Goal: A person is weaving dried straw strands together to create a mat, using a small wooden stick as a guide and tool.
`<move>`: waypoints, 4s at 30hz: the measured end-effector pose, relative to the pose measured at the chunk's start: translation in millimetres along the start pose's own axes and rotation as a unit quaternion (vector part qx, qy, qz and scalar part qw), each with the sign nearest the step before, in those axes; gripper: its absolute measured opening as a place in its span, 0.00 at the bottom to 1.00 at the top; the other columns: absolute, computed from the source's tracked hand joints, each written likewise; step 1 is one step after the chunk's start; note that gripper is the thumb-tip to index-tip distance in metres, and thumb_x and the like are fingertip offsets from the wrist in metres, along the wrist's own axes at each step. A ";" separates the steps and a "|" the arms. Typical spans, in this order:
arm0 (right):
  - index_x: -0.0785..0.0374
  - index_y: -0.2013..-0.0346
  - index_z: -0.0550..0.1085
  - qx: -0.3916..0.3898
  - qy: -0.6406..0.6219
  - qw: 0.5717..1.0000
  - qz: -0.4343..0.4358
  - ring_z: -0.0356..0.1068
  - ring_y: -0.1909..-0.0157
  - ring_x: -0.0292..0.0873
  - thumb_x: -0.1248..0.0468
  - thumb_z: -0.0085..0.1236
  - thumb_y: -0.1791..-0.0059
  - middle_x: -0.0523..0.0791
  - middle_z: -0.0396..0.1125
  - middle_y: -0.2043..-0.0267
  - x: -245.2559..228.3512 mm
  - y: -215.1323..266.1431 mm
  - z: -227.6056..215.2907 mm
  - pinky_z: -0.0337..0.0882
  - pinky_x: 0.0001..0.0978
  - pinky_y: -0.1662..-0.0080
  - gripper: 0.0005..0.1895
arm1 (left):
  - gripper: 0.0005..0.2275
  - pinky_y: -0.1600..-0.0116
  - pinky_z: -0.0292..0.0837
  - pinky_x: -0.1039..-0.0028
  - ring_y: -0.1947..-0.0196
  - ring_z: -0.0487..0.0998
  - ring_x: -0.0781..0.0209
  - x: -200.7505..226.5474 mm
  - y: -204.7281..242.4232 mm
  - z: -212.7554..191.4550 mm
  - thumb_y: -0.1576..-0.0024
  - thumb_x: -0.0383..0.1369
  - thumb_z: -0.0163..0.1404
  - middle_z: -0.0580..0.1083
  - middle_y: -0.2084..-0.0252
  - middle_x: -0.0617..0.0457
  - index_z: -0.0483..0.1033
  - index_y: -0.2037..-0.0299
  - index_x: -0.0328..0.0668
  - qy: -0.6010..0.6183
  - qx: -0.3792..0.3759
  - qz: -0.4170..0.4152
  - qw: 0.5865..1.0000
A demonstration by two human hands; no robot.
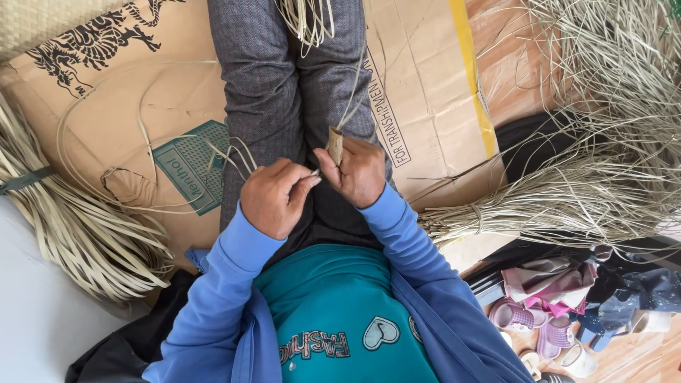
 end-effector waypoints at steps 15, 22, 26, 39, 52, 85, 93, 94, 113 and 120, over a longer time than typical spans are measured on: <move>0.56 0.84 0.68 0.123 0.454 0.845 0.253 0.73 0.81 0.54 0.44 0.49 0.40 0.46 0.64 0.88 237.9 92.3 -106.4 0.73 0.47 0.74 0.32 | 0.09 0.66 0.67 0.66 0.78 0.73 0.47 -20.2 2.4 -82.2 0.39 0.35 0.59 0.66 0.80 0.53 0.78 0.72 0.48 0.005 -0.045 -0.024 0.999; 0.54 0.72 0.82 0.120 0.194 0.951 0.207 0.72 0.61 0.51 0.52 0.42 0.37 0.46 0.72 0.73 112.1 14.1 -98.3 0.72 0.40 0.50 0.27 | 0.10 0.74 0.62 0.75 0.85 0.66 0.63 -4.8 -14.0 -36.8 0.39 0.32 0.58 0.66 0.85 0.58 0.79 0.74 0.46 0.119 -0.031 -0.008 0.992; 0.61 0.72 0.81 0.023 -0.225 0.960 0.167 0.73 0.71 0.45 0.52 0.36 0.39 0.45 0.70 0.79 39.4 -15.5 -29.5 0.74 0.37 0.50 0.30 | 0.10 0.78 0.61 0.72 0.86 0.68 0.54 12.1 -20.9 -21.0 0.39 0.29 0.57 0.65 0.84 0.54 0.77 0.74 0.43 0.175 -0.030 0.012 0.984; 0.64 0.85 0.71 -0.090 -0.131 0.981 0.112 0.67 0.77 0.61 0.60 0.57 0.43 0.54 0.64 0.82 -1.2 -12.8 14.7 0.68 0.48 0.72 0.26 | 0.08 0.65 0.70 0.62 0.75 0.77 0.48 -15.9 1.9 22.3 0.41 0.37 0.58 0.70 0.78 0.54 0.76 0.70 0.47 0.034 -0.086 -0.033 0.995; 0.56 0.85 0.74 -0.082 0.184 0.977 0.076 0.75 0.76 0.42 0.50 0.55 0.44 0.42 0.74 0.78 48.3 -2.6 10.6 0.73 0.32 0.72 0.26 | 0.09 0.68 0.66 0.69 0.79 0.73 0.53 15.3 -0.9 -0.6 0.41 0.35 0.57 0.63 0.81 0.63 0.74 0.74 0.53 0.068 -0.085 0.023 0.994; 0.65 0.84 0.70 -0.037 -0.183 0.981 -0.047 0.65 0.80 0.52 0.66 0.58 0.45 0.47 0.62 0.83 -19.2 -20.0 6.4 0.66 0.37 0.75 0.21 | 0.11 0.81 0.59 0.69 0.86 0.66 0.49 17.0 -13.7 2.6 0.39 0.30 0.56 0.63 0.85 0.53 0.76 0.75 0.44 0.219 -0.114 0.019 0.969; 0.60 0.83 0.74 -0.048 0.167 0.983 0.056 0.74 0.75 0.48 0.48 0.55 0.44 0.42 0.73 0.77 53.7 -14.8 10.0 0.74 0.37 0.70 0.28 | 0.13 0.80 0.56 0.76 0.87 0.63 0.65 31.4 -17.8 -13.4 0.37 0.28 0.53 0.60 0.85 0.58 0.73 0.77 0.45 0.289 -0.166 -0.002 0.943; 0.60 0.83 0.74 -0.047 0.167 0.983 0.056 0.74 0.75 0.48 0.48 0.55 0.44 0.42 0.73 0.77 69.2 -10.2 12.7 0.74 0.37 0.70 0.28 | 0.13 0.80 0.56 0.76 0.87 0.63 0.65 32.3 -16.9 -17.6 0.37 0.28 0.53 0.60 0.85 0.58 0.73 0.77 0.45 0.289 -0.167 -0.002 0.943; 0.64 0.66 0.81 0.183 -0.033 0.955 0.231 0.75 0.50 0.52 0.50 0.34 0.39 0.52 0.75 0.55 66.6 -37.2 -103.6 0.75 0.49 0.47 0.30 | 0.09 0.70 0.65 0.72 0.77 0.73 0.63 16.3 -9.9 -17.8 0.37 0.33 0.52 0.76 0.73 0.55 0.79 0.68 0.41 0.219 -0.225 -0.035 0.949; 0.63 0.72 0.80 0.338 0.027 0.916 0.214 0.73 0.62 0.44 0.52 0.28 0.39 0.48 0.78 0.68 68.6 -6.1 -183.4 0.70 0.31 0.46 0.33 | 0.12 0.73 0.64 0.75 0.82 0.67 0.65 -16.7 -13.1 -40.6 0.38 0.30 0.56 0.70 0.83 0.52 0.79 0.75 0.41 0.240 -0.135 -0.121 0.954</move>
Point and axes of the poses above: each hand's wrist, its own y-axis away from the middle knuckle, its own z-axis out of the palm, x = y × z, the point moved 10 cm from there along -y, towards the middle knuckle
